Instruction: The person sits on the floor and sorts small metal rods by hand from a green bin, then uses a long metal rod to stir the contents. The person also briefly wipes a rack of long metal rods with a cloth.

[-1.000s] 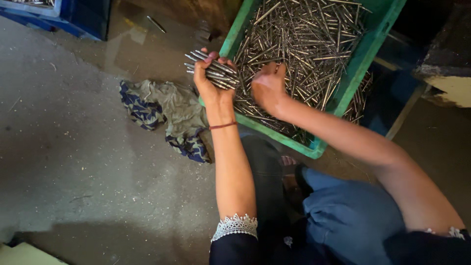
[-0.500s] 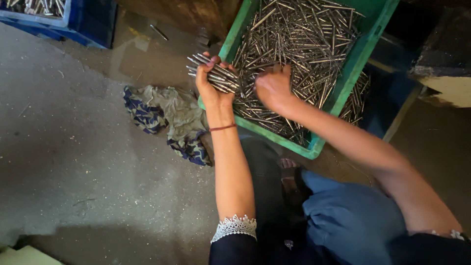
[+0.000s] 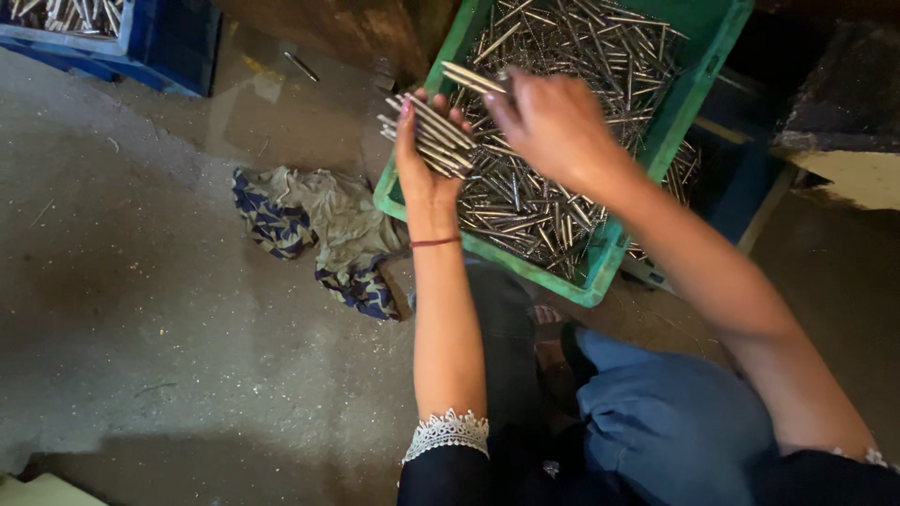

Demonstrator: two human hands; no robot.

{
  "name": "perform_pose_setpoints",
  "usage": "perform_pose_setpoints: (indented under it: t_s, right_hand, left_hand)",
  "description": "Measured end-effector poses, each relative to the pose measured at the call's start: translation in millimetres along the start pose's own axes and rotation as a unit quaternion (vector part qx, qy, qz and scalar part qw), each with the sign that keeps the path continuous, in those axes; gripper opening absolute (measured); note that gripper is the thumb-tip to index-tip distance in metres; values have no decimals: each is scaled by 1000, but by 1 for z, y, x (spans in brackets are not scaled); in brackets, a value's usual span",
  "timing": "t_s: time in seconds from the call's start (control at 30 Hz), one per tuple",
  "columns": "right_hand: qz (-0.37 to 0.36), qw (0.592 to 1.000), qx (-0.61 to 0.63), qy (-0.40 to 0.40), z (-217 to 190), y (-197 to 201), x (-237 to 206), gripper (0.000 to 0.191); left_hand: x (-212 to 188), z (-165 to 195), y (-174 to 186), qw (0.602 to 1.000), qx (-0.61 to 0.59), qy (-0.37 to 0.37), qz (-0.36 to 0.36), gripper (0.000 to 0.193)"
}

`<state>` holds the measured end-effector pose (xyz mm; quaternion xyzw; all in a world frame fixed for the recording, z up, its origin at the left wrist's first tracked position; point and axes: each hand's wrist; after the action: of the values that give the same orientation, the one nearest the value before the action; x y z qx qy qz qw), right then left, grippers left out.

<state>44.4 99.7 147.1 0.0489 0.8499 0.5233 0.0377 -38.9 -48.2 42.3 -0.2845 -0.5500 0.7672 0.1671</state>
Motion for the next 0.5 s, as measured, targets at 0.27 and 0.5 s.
perform_pose_setpoints:
  t_s: [0.27, 0.5]
  right_hand:
    - [159, 960, -145, 181, -27, -40, 2, 38]
    - [24, 989, 144, 3, -7, 13, 4, 28]
  left_hand:
    - [11, -21, 1, 998, 20, -32, 40, 26]
    - [11, -20, -2, 999, -38, 6, -26, 23]
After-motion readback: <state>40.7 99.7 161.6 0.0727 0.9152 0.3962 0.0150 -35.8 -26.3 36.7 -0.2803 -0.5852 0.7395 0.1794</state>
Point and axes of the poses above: each hand's wrist, its own x-axis towards the middle knuckle, its own y-axis out of the back of the hand, z = x × y, and after that the axes turned 6 degrees about y, right-handed
